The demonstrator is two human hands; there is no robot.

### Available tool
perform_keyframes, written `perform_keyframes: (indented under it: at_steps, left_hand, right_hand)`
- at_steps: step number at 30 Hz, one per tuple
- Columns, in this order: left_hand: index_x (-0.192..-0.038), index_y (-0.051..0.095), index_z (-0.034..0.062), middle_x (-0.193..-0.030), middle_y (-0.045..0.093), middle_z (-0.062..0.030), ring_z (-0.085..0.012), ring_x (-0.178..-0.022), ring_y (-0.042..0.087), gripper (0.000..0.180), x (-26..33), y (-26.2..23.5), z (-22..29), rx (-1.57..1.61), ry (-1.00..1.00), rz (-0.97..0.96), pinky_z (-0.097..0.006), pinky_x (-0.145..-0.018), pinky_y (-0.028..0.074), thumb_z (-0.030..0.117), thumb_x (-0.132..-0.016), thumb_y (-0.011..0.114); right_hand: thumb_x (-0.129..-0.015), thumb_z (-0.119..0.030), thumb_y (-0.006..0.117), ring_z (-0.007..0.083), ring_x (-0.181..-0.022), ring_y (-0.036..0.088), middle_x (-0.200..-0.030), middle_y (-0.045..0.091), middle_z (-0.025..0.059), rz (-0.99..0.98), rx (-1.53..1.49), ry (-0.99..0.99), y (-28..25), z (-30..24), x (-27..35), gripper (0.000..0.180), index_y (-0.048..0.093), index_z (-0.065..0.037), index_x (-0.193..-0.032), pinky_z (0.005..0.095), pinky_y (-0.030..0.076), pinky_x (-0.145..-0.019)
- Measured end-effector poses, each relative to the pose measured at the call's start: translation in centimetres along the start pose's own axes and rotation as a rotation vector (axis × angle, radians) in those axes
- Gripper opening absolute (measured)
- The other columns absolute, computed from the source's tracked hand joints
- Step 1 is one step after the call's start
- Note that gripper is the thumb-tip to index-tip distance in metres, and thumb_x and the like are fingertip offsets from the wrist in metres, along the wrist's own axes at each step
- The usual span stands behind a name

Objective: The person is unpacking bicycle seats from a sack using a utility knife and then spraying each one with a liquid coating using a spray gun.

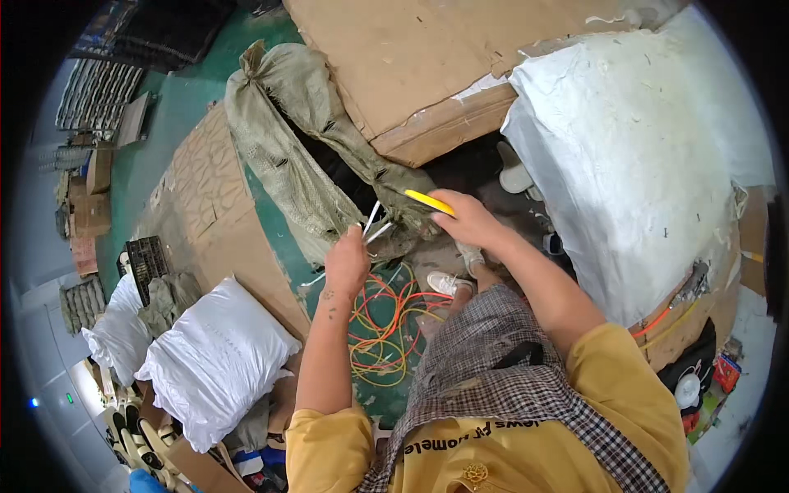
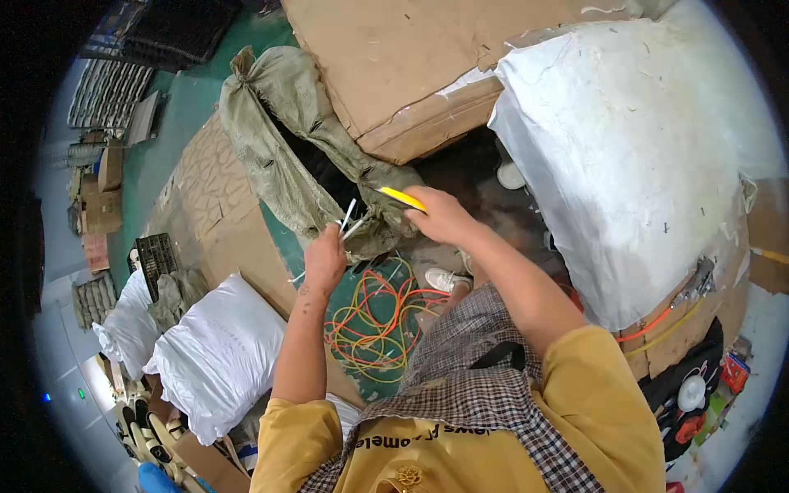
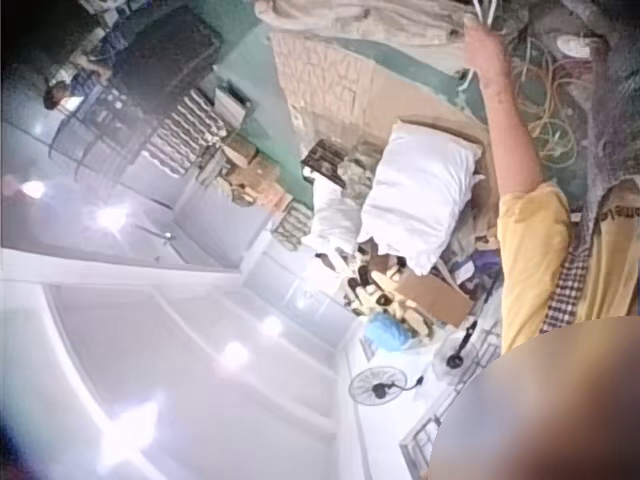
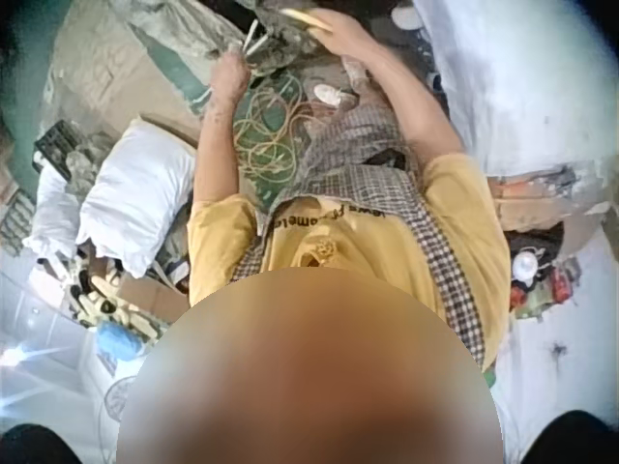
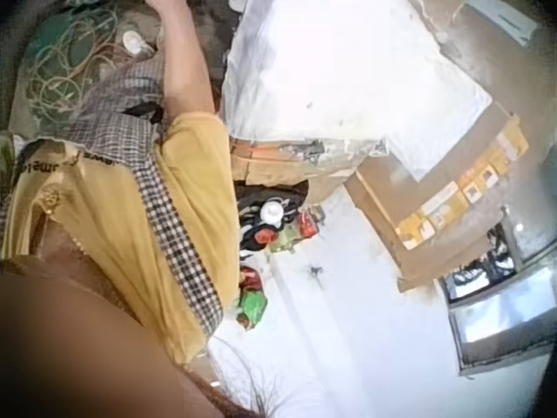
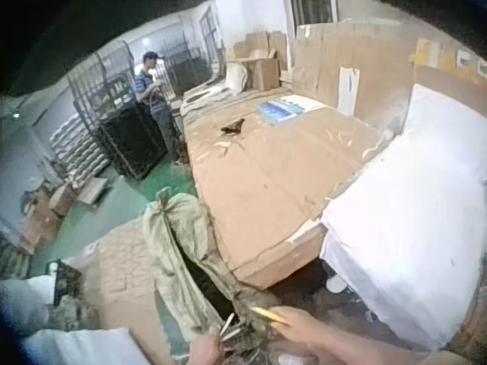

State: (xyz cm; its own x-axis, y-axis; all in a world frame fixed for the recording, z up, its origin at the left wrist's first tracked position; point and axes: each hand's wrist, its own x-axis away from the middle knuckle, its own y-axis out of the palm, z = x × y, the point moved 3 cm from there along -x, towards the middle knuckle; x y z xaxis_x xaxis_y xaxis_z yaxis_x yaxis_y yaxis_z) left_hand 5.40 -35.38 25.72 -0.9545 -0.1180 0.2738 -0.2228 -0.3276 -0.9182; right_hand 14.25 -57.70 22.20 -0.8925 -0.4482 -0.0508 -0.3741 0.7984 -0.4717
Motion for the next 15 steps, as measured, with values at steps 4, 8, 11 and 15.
perform_keyframes:
  at_steps: [4, 8, 11, 15]
  left_hand:
    - [-0.088, 0.043, 0.0050, -0.079, 0.057, -0.0210, -0.0419, -0.074, 0.055, 0.008, 0.7, -1.8, 1.0, 0.036, 0.010, 0.007, -0.051, -0.062, 0.042, 0.012, -0.084, 0.043]
    - [-0.089, 0.044, 0.0051, -0.079, 0.057, -0.0208, -0.0407, -0.072, 0.056, 0.009, 3.4, -2.9, -1.4, 0.009, -0.015, 0.010, -0.050, -0.061, 0.043, 0.011, -0.082, 0.045]
    - [-0.089, 0.045, 0.0057, -0.075, 0.057, -0.0194, -0.0405, -0.067, 0.056, 0.009, 4.6, -3.2, -2.6, 0.002, -0.068, 0.038, -0.050, -0.058, 0.043, 0.010, -0.081, 0.047]
    - [-0.087, 0.044, 0.0061, -0.073, 0.056, -0.0191, -0.0404, -0.064, 0.055, 0.007, 4.7, -3.6, -1.5, 0.057, 0.052, 0.149, -0.049, -0.056, 0.043, 0.009, -0.082, 0.048]
  right_hand:
    - [-0.076, -0.020, 0.058, 0.0348, -0.091, 0.058, -0.096, 0.060, 0.0210, -0.650, 0.330, 0.169, 1.9, -3.4, -4.2, 0.035, 0.056, -0.005, -0.107, 0.0407, 0.046, -0.081]
    - [-0.072, -0.016, 0.058, 0.0346, -0.090, 0.059, -0.095, 0.061, 0.0209, -0.791, 0.462, 0.255, -0.5, -3.4, -1.6, 0.030, 0.061, -0.004, -0.099, 0.0416, 0.047, -0.078]
    - [-0.070, -0.014, 0.058, 0.0349, -0.088, 0.060, -0.093, 0.061, 0.0212, -0.966, 0.780, 0.237, -2.7, -2.3, 1.2, 0.028, 0.063, -0.001, -0.095, 0.0421, 0.049, -0.076]
    - [-0.074, -0.019, 0.059, 0.0375, -0.085, 0.059, -0.087, 0.061, 0.0219, -0.390, 0.498, 0.130, -2.8, -3.5, -2.0, 0.029, 0.059, -0.004, -0.098, 0.0436, 0.047, -0.075]
